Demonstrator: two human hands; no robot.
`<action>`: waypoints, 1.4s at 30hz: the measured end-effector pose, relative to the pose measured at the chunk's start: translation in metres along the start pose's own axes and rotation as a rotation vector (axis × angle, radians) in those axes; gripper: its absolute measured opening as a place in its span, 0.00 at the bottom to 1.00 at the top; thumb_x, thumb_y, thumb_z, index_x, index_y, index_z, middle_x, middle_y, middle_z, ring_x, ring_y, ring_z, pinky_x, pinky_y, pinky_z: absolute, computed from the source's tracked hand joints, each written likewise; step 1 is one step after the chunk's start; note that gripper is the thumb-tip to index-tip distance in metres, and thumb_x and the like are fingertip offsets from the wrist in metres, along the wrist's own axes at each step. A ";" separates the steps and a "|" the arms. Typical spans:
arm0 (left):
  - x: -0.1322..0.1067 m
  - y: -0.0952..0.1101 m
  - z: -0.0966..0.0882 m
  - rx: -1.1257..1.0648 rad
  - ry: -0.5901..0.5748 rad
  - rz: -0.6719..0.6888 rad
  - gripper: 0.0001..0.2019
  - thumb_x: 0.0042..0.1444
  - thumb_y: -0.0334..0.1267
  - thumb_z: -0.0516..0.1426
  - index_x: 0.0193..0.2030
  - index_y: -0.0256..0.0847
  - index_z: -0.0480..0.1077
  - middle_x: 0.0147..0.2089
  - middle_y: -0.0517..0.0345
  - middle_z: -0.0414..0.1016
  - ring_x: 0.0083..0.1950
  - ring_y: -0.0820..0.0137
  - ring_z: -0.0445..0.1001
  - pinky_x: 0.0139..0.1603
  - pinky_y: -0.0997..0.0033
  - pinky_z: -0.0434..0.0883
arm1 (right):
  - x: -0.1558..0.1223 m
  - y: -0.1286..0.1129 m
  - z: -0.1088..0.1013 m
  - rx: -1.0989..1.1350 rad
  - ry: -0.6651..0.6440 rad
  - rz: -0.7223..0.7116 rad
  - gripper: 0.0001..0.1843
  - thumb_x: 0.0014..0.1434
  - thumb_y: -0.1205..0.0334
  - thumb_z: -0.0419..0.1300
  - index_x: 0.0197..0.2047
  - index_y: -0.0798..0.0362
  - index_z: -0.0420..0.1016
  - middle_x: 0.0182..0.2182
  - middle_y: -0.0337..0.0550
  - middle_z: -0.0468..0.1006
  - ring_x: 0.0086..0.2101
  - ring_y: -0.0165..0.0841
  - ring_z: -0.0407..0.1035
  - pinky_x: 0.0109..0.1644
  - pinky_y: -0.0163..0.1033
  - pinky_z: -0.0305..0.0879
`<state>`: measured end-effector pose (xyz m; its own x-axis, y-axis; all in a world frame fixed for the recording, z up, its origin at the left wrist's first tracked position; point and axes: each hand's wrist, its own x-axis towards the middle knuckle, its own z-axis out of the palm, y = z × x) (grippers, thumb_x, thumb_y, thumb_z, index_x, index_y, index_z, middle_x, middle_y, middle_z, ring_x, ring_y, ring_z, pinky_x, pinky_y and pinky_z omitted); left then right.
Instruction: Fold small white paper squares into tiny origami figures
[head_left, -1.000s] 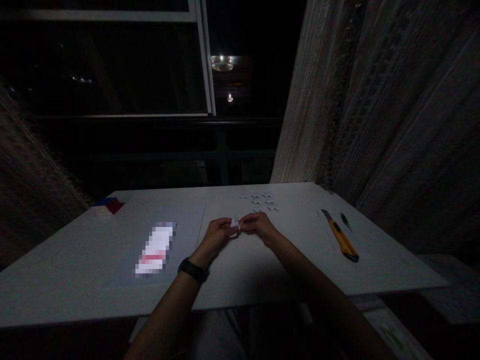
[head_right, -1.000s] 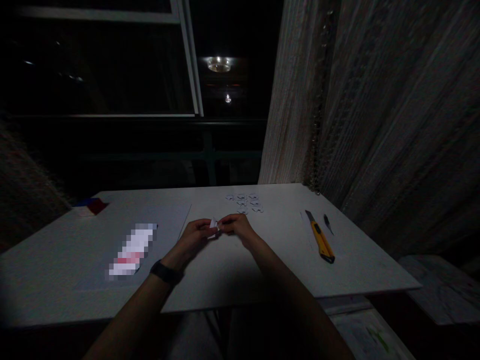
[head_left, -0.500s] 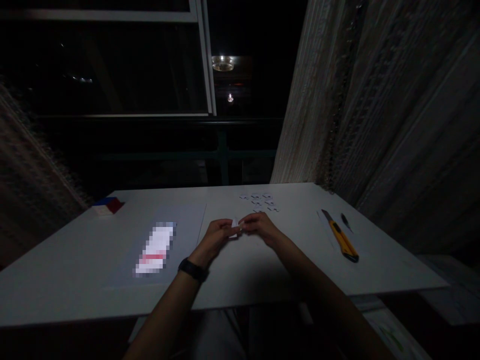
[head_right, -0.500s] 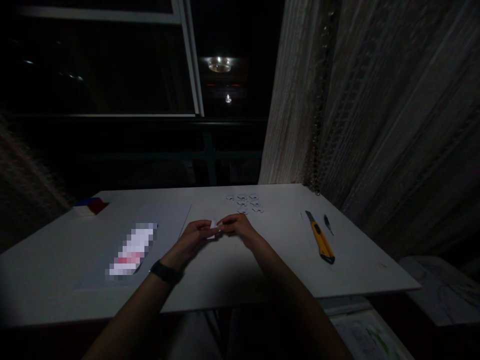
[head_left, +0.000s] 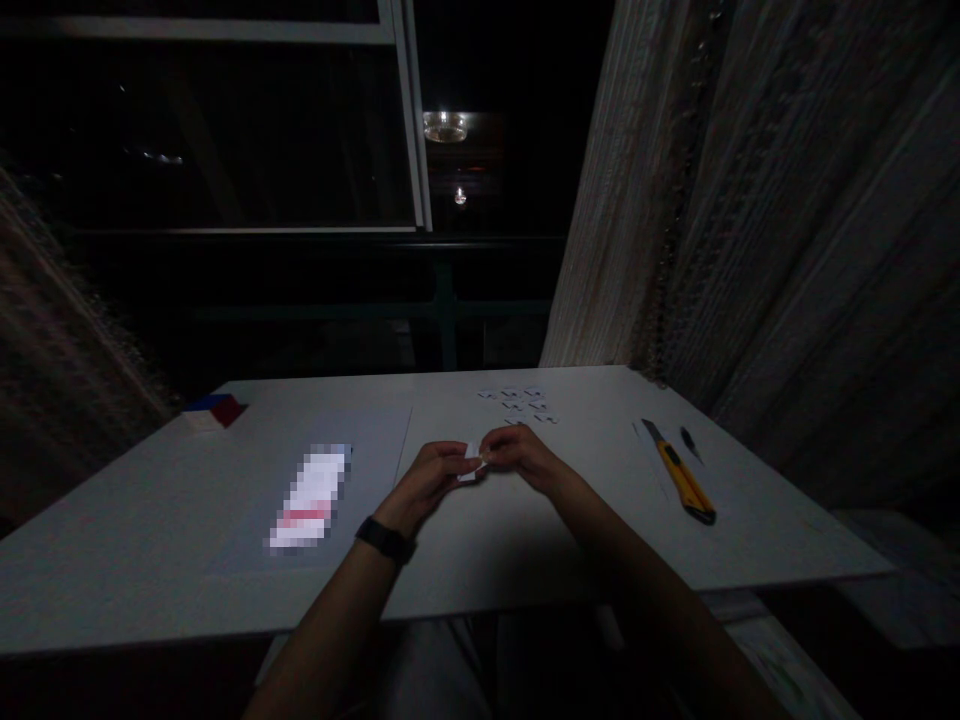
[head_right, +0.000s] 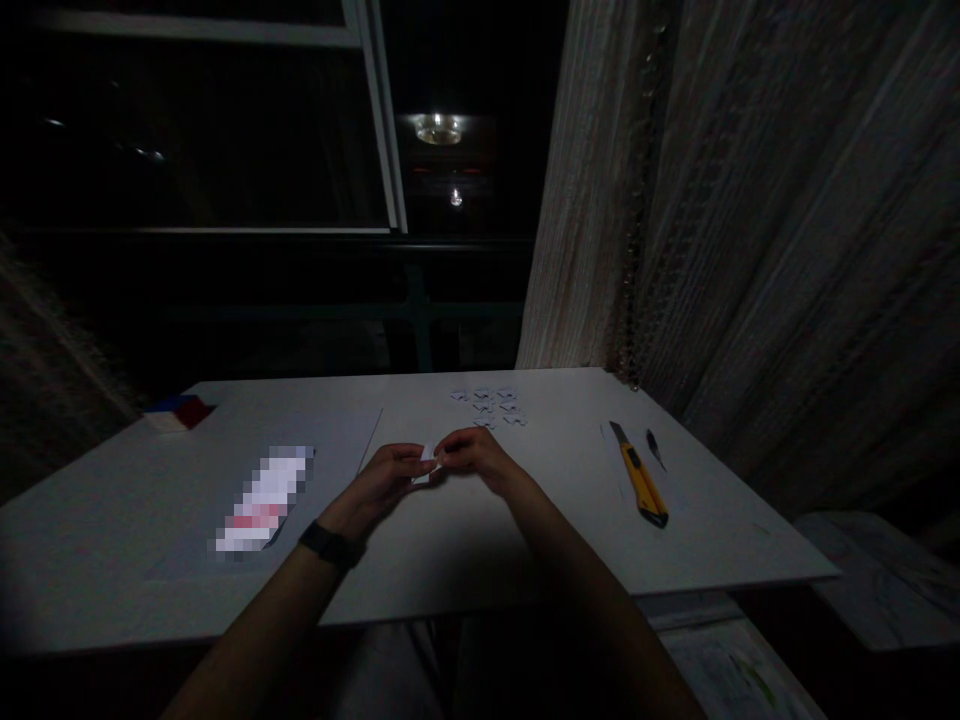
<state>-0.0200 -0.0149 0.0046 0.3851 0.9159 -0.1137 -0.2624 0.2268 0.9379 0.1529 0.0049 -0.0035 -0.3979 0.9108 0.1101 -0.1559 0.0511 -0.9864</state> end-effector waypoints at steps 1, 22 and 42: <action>0.000 0.000 0.000 -0.004 0.009 0.004 0.10 0.35 0.29 0.64 0.28 0.30 0.73 0.29 0.50 0.75 0.31 0.69 0.73 0.36 0.70 0.69 | 0.000 0.000 0.000 -0.034 0.002 -0.034 0.11 0.35 0.64 0.66 0.27 0.56 0.77 0.18 0.35 0.69 0.19 0.24 0.60 0.24 0.31 0.53; 0.006 -0.005 0.001 -0.036 0.176 0.064 0.14 0.35 0.28 0.66 0.32 0.31 0.71 0.30 0.50 0.75 0.31 0.69 0.75 0.35 0.72 0.71 | 0.005 0.015 0.021 -0.442 0.452 -0.183 0.08 0.42 0.60 0.62 0.28 0.53 0.75 0.22 0.40 0.75 0.24 0.32 0.69 0.30 0.36 0.64; 0.002 0.004 -0.007 -0.199 0.013 -0.052 0.10 0.41 0.20 0.60 0.34 0.28 0.71 0.32 0.47 0.75 0.33 0.70 0.75 0.39 0.74 0.72 | 0.004 0.000 0.012 -0.344 0.264 -0.392 0.04 0.41 0.60 0.65 0.22 0.51 0.76 0.26 0.41 0.73 0.30 0.32 0.68 0.37 0.37 0.63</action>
<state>-0.0268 -0.0099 0.0053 0.3915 0.9052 -0.1655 -0.4125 0.3333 0.8478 0.1403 0.0035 -0.0020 -0.1245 0.8662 0.4839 0.0737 0.4945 -0.8661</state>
